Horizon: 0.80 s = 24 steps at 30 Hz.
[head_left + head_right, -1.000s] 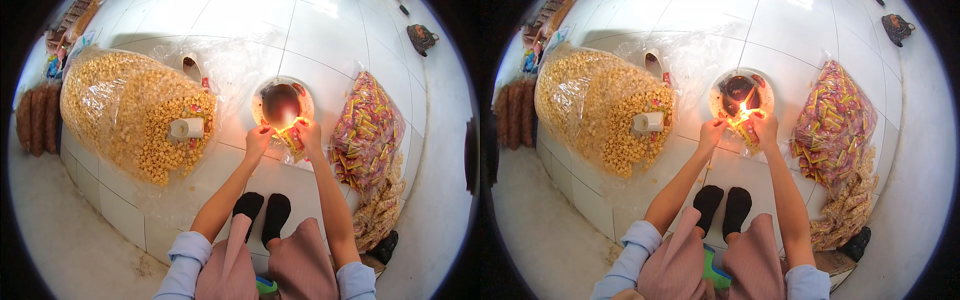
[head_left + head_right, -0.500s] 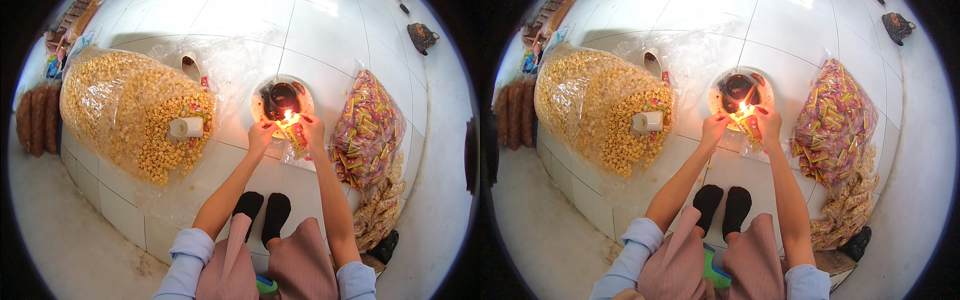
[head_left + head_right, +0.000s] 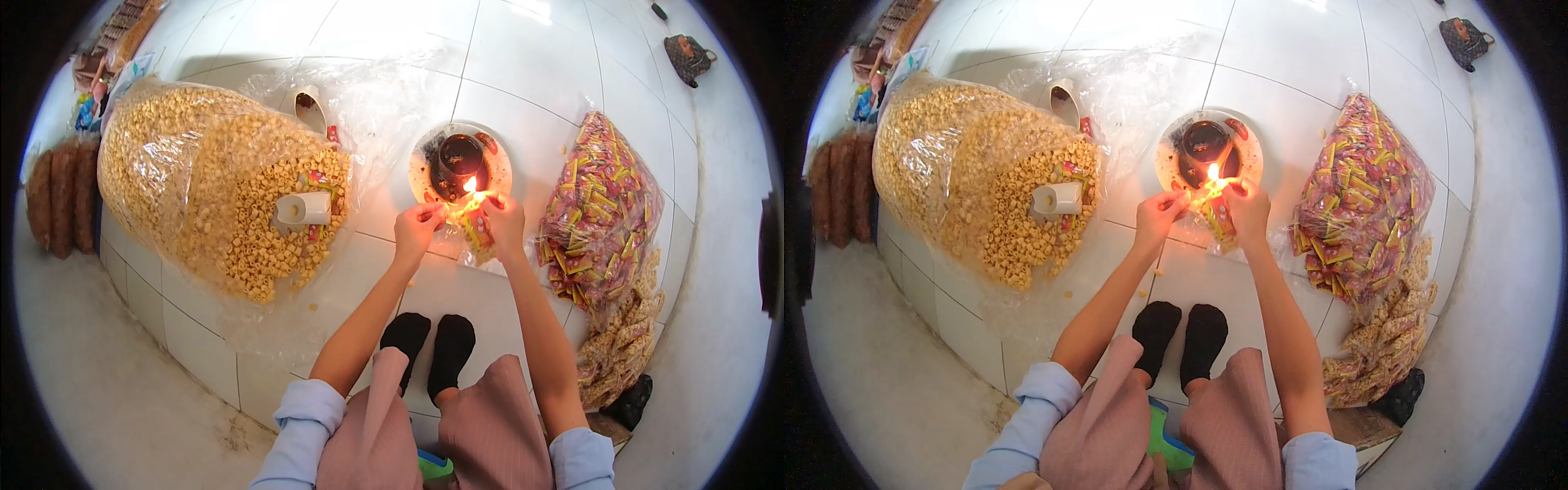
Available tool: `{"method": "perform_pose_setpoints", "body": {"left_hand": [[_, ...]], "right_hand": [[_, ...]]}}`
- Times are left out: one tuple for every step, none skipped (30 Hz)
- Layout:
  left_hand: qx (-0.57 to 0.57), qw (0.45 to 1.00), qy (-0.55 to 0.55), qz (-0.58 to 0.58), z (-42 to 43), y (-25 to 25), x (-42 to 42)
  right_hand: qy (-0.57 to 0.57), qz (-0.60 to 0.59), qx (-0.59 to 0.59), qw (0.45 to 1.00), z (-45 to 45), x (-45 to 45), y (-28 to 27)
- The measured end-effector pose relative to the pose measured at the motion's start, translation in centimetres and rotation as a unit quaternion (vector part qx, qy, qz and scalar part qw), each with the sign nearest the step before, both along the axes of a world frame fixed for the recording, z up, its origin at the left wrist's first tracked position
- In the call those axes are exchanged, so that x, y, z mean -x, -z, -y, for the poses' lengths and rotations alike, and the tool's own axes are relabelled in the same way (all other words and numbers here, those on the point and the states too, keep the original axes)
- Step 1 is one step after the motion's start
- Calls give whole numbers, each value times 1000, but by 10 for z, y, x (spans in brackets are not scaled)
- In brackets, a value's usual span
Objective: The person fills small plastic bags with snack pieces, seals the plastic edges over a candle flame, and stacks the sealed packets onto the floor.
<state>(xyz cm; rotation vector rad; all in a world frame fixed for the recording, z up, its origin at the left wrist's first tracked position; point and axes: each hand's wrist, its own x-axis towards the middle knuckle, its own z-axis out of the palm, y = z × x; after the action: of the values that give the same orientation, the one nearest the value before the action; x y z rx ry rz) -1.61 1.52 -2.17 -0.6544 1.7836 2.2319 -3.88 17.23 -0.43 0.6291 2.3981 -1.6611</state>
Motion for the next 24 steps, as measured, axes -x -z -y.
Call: {"method": "perform_pose_setpoints", "body": {"left_hand": [[72, 996, 48, -37, 5, -9, -5], [144, 982, 95, -74, 9, -18, -11], [143, 982, 95, -76, 11, -26, -16], [172, 969, 120, -133, 12, -34, -22], [198, 951, 144, -188, 13, -43, -27], [196, 952, 146, -187, 13, -52, -30], [252, 924, 176, -228, 14, -63, -33], [307, 889, 206, -270, 13, -68, -36], [307, 888, 208, -271, 12, -69, -38], [316, 879, 208, -290, 12, -69, -39], [326, 870, 206, -309, 12, -70, -40], [327, 869, 205, -311, 13, -73, -40], [325, 870, 203, -310, 14, -76, -39], [320, 873, 201, -309, 15, -78, -40], [320, 873, 202, -308, 16, -77, -40], [309, 878, 194, -309, 16, -77, -39], [296, 884, 185, -310, 16, -76, -37], [294, 885, 185, -311, 16, -76, -36], [293, 882, 194, -313, 18, -75, -35], [291, 880, 204, -316, 18, -75, -34], [291, 880, 204, -316, 17, -77, -34], [279, 884, 209, -311, 17, -79, -33], [269, 888, 213, -306, 18, -81, -33], [272, 887, 212, -307, 21, -80, -32]], "right_hand": [[-2, -20, 20, 1000, 0, -10, 1], [-4, -41, 39, 998, 0, -21, 2], [-4, -43, 38, 998, 1, -32, -8], [-5, -74, 83, 994, 3, -43, -27], [-5, -104, 127, 986, 3, -50, -41], [-4, -102, 125, 987, 0, -52, -51], [-108, -214, -36, 970, -2, -54, -59], [-208, -314, -194, 906, -4, -57, -63], [-205, -314, -195, 906, -6, -58, -61], [-247, -318, -210, 891, -8, -57, -56], [-289, -323, -224, 873, -11, -55, -54], [-288, -325, -223, 872, -14, -52, -54], [-272, -335, -213, 877, -20, -48, -53], [-255, -343, -203, 881, -25, -45, -52], [-255, -342, -203, 882, -31, -43, -51], [-212, -327, -200, 899, -38, -40, -49], [-170, -311, -198, 914, -43, -39, -49], [-154, -298, -183, 924, -40, -38, -59], [-154, -297, -183, 924, -31, -39, -67], [-195, -296, -164, 921, -19, -40, -76], [-235, -295, -145, 915, -13, -41, -80], [-235, -297, -145, 914, -15, -39, -75], [-277, -300, -136, 902, -18, -37, -65], [-319, -302, -127, 889, -21, -35, -56]]}}
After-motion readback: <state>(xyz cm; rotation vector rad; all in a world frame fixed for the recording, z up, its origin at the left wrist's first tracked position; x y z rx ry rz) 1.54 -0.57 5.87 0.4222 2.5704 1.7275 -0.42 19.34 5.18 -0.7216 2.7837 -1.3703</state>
